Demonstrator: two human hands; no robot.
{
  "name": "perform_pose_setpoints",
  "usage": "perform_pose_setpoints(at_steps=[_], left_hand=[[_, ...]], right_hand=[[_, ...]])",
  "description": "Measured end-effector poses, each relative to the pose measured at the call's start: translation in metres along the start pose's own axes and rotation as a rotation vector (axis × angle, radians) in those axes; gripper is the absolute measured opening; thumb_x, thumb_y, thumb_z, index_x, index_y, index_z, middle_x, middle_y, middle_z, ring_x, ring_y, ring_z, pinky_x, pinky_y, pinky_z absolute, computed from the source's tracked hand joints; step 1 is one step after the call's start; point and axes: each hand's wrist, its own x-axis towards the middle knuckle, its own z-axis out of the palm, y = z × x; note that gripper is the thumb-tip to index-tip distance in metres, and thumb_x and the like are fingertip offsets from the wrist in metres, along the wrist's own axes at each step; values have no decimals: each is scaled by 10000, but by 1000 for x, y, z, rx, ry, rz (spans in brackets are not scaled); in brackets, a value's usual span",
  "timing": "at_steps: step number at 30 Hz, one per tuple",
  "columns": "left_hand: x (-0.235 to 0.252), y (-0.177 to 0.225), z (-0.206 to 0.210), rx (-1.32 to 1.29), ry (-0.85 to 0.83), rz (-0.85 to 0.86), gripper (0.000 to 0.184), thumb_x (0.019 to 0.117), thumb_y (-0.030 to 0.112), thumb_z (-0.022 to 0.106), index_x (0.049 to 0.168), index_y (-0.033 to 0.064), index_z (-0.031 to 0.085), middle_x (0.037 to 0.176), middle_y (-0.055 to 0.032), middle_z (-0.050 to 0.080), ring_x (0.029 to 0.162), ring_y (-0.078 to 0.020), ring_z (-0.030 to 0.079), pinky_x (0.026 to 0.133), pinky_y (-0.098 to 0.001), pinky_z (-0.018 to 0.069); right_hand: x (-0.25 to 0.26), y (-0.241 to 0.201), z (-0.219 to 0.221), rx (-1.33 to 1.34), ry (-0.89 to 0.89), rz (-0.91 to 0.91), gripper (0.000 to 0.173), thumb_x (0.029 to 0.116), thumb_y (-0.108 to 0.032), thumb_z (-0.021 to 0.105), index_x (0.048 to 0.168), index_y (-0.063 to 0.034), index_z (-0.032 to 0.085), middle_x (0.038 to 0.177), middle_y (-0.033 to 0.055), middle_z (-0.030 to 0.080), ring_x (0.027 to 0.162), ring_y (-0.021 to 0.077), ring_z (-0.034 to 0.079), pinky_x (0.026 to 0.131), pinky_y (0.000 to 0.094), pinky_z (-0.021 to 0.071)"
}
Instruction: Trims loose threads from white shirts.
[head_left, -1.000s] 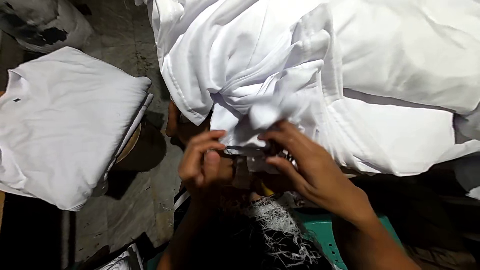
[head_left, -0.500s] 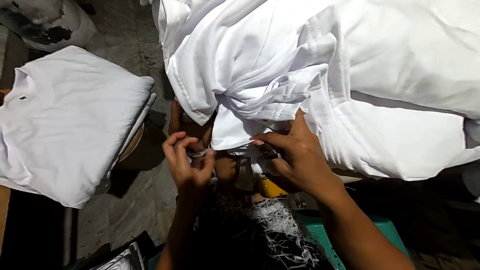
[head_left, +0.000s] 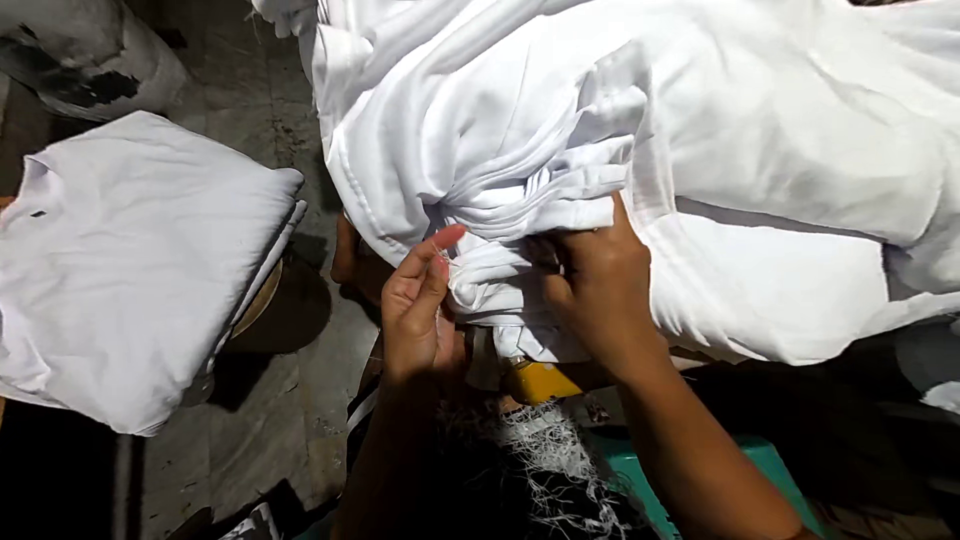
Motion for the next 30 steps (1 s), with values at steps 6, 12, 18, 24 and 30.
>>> perform_pose_setpoints(at_steps=[6,12,18,24,30], left_hand=[[-14,4,-9,404,63,287,74,952,160,699,953,201,761,852,130,747,775,45,685,717,-155,572],[-32,12,-11,623,-133,399,147,991,357,633,945,237,704,1037,163,710,886,58,673,755,-135,573],[-33,8,-16,835,-202,552,310,1052,294,556,859,62,625,996,21,695,960,26,654,824,-147,548],[-32,10,-12,658,-71,309,381,1009,493,534,1198,172,613,1061,174,704,950,41,677,833,-197,579],[-24,14,-6,581,1,190,327,913,-35,586,1237,-19,618,914,102,715,799,23,675,753,-182,582]], right_hand=[[-40,-30,-9,267,-124,-49,296,996,-257,557,1072,22,620,833,117,649,729,164,617,668,291,494],[-48,-39,-2,468,-185,-16,220,1030,-215,523,1010,-2,573,686,9,547,566,-11,496,539,110,426],[-41,-45,2,336,-134,-36,211,1013,-172,481,997,16,575,641,10,518,528,31,465,507,149,393],[-43,-44,0,275,-178,-30,238,1012,-166,469,985,24,610,632,28,534,503,76,478,480,202,398],[-47,-45,-1,257,-126,-12,239,1020,-175,458,974,14,596,618,23,511,485,68,456,459,198,379]])
